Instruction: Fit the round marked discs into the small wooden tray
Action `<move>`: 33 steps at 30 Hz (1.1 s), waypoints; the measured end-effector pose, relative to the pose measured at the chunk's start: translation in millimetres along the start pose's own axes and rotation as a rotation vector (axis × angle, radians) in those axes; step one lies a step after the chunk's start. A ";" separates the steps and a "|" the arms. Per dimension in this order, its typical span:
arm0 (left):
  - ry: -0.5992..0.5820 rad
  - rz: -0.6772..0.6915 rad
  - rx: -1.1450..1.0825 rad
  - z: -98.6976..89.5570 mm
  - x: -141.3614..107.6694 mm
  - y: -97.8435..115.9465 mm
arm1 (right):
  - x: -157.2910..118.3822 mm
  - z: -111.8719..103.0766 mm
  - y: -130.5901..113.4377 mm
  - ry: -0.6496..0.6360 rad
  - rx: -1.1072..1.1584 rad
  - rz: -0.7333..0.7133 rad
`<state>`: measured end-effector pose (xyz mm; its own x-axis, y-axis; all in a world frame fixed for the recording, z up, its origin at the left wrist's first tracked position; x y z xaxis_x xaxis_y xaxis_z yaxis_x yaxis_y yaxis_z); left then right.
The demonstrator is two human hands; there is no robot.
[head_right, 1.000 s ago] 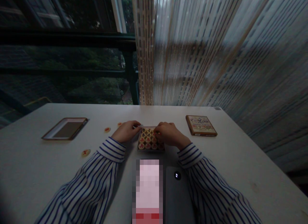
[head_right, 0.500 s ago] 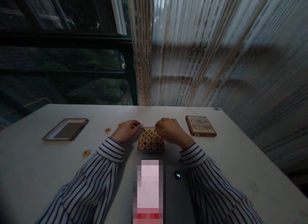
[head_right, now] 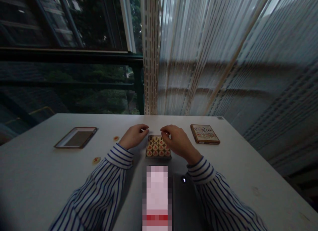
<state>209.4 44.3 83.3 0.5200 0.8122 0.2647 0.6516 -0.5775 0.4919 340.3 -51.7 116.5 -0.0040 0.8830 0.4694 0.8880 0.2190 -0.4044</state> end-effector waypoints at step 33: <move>0.090 0.081 -0.054 -18.1 -128.5 10.1 | -23.5 27.7 3.2 -0.121 0.028 0.020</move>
<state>139.2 -64.4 69.3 0.5164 0.7684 0.3780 0.5772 -0.6384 0.5093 330.4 -60.3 82.4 -0.0430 0.9307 0.3633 0.8752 0.2104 -0.4355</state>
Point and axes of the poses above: each hand's wrist, its own x-axis towards the middle knuckle, its own z-axis out of the palm, y = z × x, the point moved 8 cm from there along x, towards the middle knuckle
